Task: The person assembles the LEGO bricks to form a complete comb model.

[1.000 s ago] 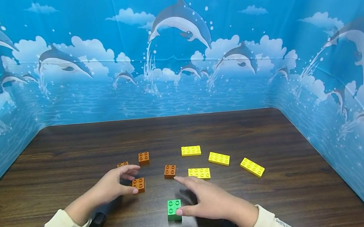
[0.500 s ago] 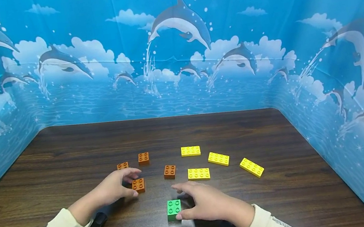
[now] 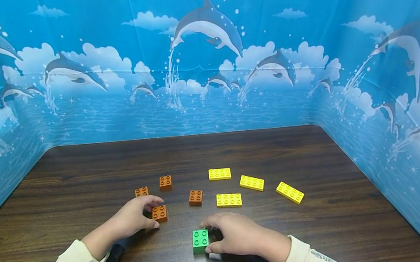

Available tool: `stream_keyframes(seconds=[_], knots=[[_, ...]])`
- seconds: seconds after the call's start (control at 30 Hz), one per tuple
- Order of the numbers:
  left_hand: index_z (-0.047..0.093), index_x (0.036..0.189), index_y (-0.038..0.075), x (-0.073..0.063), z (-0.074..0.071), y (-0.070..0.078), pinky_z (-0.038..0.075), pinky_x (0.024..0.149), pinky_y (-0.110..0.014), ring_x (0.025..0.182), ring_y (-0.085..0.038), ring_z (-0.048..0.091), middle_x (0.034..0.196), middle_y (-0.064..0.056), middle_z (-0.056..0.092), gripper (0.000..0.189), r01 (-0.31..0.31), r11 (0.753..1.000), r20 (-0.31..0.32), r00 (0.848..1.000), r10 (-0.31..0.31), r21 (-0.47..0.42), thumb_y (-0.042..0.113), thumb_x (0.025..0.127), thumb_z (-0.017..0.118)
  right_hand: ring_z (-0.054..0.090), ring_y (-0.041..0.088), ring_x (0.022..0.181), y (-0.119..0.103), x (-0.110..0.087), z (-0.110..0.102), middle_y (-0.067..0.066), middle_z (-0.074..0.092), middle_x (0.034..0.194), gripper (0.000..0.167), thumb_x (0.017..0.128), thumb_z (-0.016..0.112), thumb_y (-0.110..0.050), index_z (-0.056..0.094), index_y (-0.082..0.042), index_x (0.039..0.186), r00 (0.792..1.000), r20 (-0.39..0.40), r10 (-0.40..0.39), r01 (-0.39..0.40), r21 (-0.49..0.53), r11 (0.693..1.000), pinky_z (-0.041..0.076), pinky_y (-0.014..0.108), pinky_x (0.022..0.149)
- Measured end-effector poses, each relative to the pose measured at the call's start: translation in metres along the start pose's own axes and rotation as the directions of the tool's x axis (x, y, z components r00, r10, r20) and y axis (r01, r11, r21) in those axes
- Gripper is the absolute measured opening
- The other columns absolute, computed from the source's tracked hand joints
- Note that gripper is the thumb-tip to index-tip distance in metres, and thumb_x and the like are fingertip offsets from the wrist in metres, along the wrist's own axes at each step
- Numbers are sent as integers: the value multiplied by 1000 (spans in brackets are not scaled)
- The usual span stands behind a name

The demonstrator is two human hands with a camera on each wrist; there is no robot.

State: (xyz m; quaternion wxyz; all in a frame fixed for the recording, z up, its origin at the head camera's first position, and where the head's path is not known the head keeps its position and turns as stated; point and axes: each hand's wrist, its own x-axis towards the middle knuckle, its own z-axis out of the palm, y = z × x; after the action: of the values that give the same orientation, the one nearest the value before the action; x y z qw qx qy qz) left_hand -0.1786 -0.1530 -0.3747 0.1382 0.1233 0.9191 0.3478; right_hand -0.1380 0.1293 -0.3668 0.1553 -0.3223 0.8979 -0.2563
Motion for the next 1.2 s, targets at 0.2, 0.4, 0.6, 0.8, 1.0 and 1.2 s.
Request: stream_keyframes(seconds=[0.2, 0.4, 0.6, 0.8, 1.0, 1.2], knots=[[62, 120, 3, 1, 1, 0, 48, 86, -45, 104, -26, 56, 115, -7, 62, 49, -1, 1000, -4, 1000, 1, 16, 0, 75, 79, 57, 3, 90, -1, 0, 1, -8, 66, 106, 38, 84, 75, -30, 67, -13, 117, 1000, -11, -21, 21, -20, 1000, 49, 28, 78], [63, 118, 3, 1, 2, 1, 49, 85, -45, 103, -26, 57, 114, -8, 63, 48, 5, 999, -5, 1000, -5, 38, -2, 74, 79, 56, 2, 88, -1, 1, 2, -11, 65, 104, 36, 84, 74, -29, 67, -15, 116, 1000, -5, -13, 12, -21, 1000, 48, 27, 77], [62, 117, 1, 1, 1, 4, 49, 84, -46, 103, -29, 58, 114, -10, 63, 47, -24, 998, -1, 1000, 24, 65, -2, 73, 80, 55, 1, 85, 0, 1, 2, -13, 64, 99, 34, 85, 74, -28, 66, -16, 115, 1000, 1, -14, 14, -17, 1000, 48, 27, 76], [62, 117, 3, 2, 2, 4, 49, 84, -45, 102, -27, 57, 115, -9, 62, 42, -19, 997, 4, 1000, 19, 75, -2, 77, 76, 56, 1, 86, 0, 1, 1, -13, 65, 99, 33, 85, 73, -30, 66, -17, 115, 1000, 3, -19, 19, -23, 1000, 48, 27, 75], [62, 120, 6, 0, 2, 5, 48, 79, -41, 98, -22, 54, 115, -6, 60, 41, -24, 999, -7, 1000, 25, 40, -3, 80, 70, 56, 2, 85, -1, 2, 1, -11, 66, 99, 32, 85, 74, -30, 66, -17, 114, 1000, 13, -15, 15, -13, 1000, 48, 27, 74], [61, 120, 8, -2, 4, 13, 47, 80, -40, 99, -21, 52, 116, -5, 58, 40, -71, 997, -46, 996, 71, -2, 0, 81, 69, 56, 2, 84, -1, 3, 0, -11, 66, 99, 31, 84, 74, -28, 66, -17, 112, 1000, 18, -11, 11, 8, 1000, 48, 27, 74]])
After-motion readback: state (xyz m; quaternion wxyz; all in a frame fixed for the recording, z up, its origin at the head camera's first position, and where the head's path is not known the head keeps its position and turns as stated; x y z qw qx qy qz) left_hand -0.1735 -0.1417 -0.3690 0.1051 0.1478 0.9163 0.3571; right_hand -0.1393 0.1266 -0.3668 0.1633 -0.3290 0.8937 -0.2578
